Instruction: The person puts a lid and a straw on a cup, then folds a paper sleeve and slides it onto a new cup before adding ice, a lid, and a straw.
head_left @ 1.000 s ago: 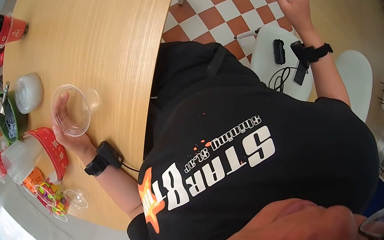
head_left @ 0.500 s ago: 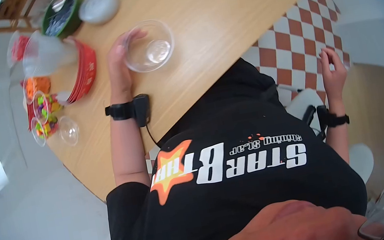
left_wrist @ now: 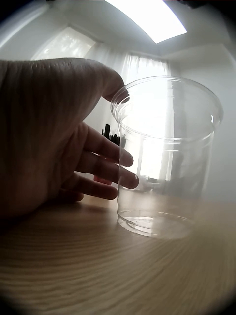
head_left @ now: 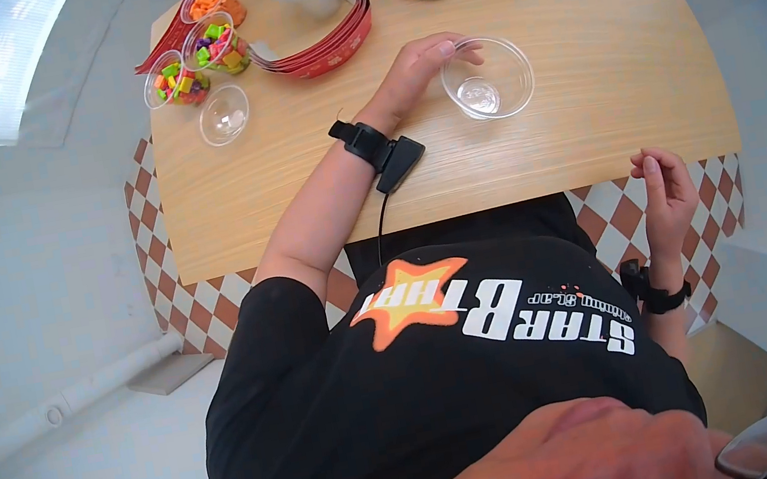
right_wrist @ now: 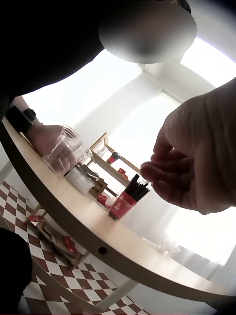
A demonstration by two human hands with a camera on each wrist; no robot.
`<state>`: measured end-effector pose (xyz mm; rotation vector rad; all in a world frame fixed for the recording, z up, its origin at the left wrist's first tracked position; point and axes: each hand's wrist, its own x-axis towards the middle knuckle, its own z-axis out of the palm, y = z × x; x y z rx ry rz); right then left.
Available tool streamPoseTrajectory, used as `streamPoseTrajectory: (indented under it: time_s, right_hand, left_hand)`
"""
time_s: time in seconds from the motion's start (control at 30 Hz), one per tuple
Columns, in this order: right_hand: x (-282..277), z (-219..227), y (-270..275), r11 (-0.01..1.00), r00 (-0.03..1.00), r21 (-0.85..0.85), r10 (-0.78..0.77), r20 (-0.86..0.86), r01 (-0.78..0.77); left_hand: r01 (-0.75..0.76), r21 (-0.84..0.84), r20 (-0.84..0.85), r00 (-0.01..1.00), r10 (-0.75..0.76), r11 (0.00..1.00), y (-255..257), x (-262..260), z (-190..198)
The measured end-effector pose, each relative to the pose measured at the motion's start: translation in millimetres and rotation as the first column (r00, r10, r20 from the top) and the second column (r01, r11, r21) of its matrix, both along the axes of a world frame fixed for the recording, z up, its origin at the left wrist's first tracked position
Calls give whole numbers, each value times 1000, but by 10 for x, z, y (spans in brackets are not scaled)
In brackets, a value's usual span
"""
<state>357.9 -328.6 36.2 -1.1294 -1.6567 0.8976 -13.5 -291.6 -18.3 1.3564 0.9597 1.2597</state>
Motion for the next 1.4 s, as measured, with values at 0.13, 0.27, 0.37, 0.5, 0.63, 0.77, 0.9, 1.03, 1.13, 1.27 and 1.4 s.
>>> streamPoseTrajectory:
  time_s: [0.13, 0.27, 0.37, 0.5, 0.63, 0.77, 0.9, 1.03, 1.13, 1.27, 1.4]
  right_hand:
    - [-467, 321, 323, 965, 973, 121, 232, 6, -231]
    - [-782, 568, 421, 888, 922, 251, 382, 60, -384]
    - [-977, 608, 472, 830, 869, 273, 492, 50, -486]
    - [-1127, 501, 521, 792, 839, 282, 530, 122, -541]
    - [-1180, 410, 569, 805, 836, 226, 533, 129, -548]
    - [-1202, 416, 590, 806, 834, 216, 538, 121, -551]
    - [-1172, 397, 572, 821, 838, 169, 542, 66, -545]
    - [-1149, 375, 548, 815, 830, 165, 554, 60, -556]
    - [-1126, 348, 538, 829, 837, 133, 546, 20, -544]
    - [-1126, 320, 572, 828, 835, 118, 551, 17, -548]
    - [-1327, 416, 530, 857, 841, 159, 513, -170, -491]
  left_hand:
    - [-259, 98, -42, 964, 264, 961, -48, -26, 132]
    - [-484, 361, -400, 691, 602, 797, -394, -145, 531]
    - [-488, 618, -516, 341, 786, 617, -551, -404, 593]
    - [-446, 641, -584, 244, 774, 624, -765, -596, 510]
    - [-459, 485, -623, 416, 663, 744, -922, -509, 522]
    - [-416, 620, -636, 231, 737, 665, -894, -563, 537]
    - [-379, 675, -681, 8, 732, 633, -769, -651, 510]
    - [-370, 622, -742, 2, 670, 690, -698, -742, 407]
    - [-364, 643, -723, 4, 691, 674, -696, -744, 406]
    - [-336, 676, -695, 2, 719, 655, -794, -604, 601]
    - [-287, 732, -615, 112, 780, 618, -989, -170, 1000]
